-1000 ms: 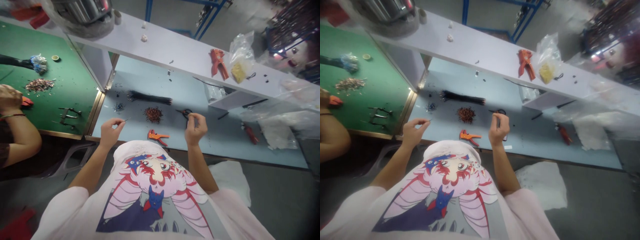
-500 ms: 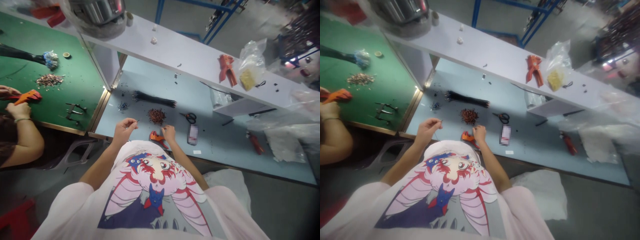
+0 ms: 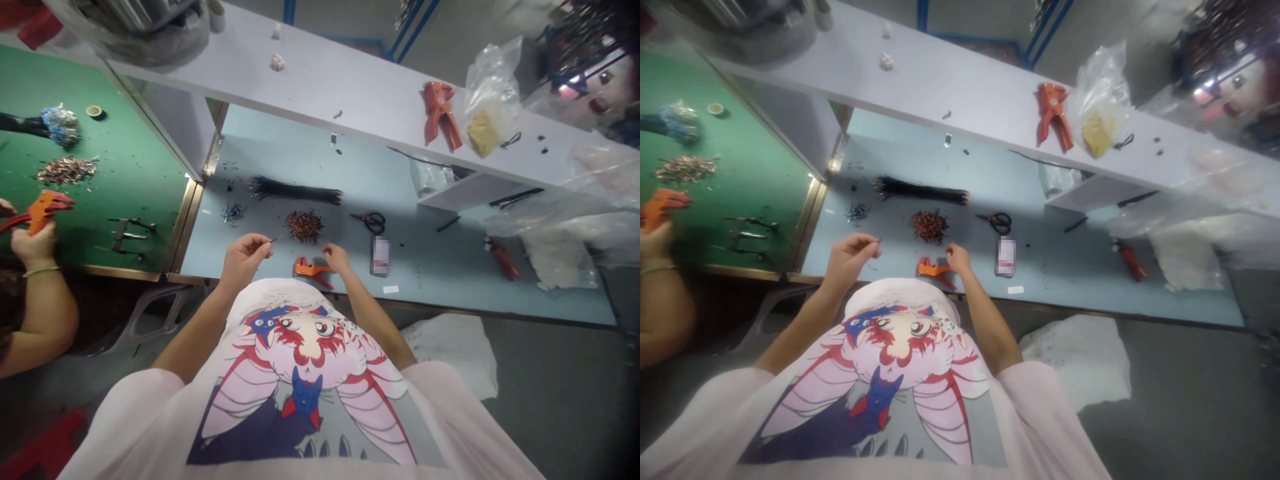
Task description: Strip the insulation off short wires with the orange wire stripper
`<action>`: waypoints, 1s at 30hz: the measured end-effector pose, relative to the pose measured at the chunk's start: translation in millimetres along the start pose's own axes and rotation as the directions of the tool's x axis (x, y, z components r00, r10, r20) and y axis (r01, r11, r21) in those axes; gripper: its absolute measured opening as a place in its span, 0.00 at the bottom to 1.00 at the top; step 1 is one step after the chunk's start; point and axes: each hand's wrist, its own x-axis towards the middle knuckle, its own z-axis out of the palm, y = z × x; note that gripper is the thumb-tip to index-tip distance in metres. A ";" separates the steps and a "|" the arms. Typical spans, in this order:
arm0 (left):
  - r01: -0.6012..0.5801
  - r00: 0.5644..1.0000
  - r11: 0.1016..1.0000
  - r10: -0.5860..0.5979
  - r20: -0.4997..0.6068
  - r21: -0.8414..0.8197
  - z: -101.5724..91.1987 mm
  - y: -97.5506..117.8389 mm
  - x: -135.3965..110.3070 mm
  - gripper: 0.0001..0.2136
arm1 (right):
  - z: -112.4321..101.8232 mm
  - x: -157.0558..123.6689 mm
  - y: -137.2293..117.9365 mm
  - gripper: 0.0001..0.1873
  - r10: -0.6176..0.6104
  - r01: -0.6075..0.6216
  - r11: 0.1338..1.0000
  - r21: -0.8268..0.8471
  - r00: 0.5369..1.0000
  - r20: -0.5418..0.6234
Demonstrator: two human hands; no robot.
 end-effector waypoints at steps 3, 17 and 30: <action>0.023 0.999 1.000 -0.023 -0.033 -0.006 -2.6 -1.8 -2.6 0.09 | 8.3 -9.6 1.7 0.12 -0.045 0.047 0.999 -0.023 0.994 0.099; 0.058 0.998 0.998 -0.058 -0.021 -0.020 5.5 -2.1 -6.6 0.08 | 6.6 -47.5 -1.4 0.28 -0.093 0.101 0.992 -0.079 0.991 0.101; 0.047 0.999 0.998 -0.046 0.020 -0.041 11.1 -2.5 -12.9 0.09 | -1.5 -74.8 -18.1 0.16 0.037 -0.054 0.992 0.114 0.989 0.146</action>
